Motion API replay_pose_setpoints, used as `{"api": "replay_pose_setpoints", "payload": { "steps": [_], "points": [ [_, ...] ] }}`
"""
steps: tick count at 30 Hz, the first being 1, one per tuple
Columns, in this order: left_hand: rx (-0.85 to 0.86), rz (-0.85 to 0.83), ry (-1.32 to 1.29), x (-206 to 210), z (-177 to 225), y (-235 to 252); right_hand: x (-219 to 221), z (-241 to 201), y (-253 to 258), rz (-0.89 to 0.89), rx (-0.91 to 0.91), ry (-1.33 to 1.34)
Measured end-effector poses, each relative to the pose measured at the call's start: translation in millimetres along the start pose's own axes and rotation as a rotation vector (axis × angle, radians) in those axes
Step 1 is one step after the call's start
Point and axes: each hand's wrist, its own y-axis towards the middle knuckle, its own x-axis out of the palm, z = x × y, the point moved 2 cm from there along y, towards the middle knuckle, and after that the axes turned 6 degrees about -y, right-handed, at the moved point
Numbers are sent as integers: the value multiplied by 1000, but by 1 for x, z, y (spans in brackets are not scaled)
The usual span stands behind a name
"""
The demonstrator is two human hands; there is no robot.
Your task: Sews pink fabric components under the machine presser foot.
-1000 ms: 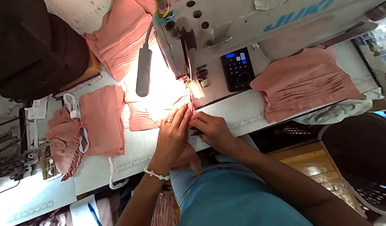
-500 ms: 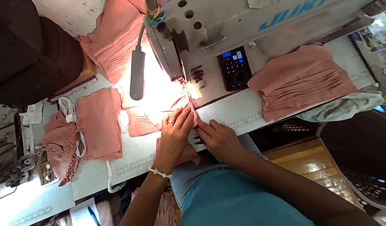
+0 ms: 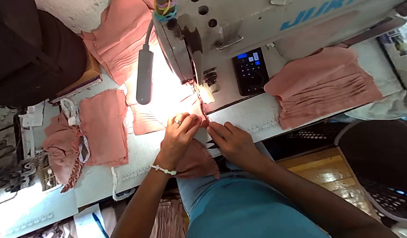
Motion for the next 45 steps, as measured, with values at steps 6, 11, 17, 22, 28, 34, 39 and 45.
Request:
{"api": "replay_pose_setpoints", "payload": {
  "steps": [6, 11, 17, 22, 28, 34, 39, 45],
  "points": [
    [91, 8, 13, -5, 4, 2, 1, -1, -4, 14, 18, -22],
    [143, -16, 40, -8, 10, 4, 2, -1, -6, 33, 14, -18],
    [153, -85, 87, -8, 18, 9, 2, -1, -7, 49, 31, 5],
    [128, -119, 116, -7, 25, 11, 3, 0, -6, 52, 36, 44],
    [3, -125, -16, -3, 25, 6, 1, 0, -4, 18, -23, -7],
    [-237, -80, -186, 6, 25, 5, -7, 2, -1, -28, -44, -62],
    [-305, -78, -128, 9, 27, 2, -10, 6, 1, -69, -45, -36],
    [-291, -117, -179, 2, 1, 13, 0, 16, 23, -63, -40, 44]
  ]
}}
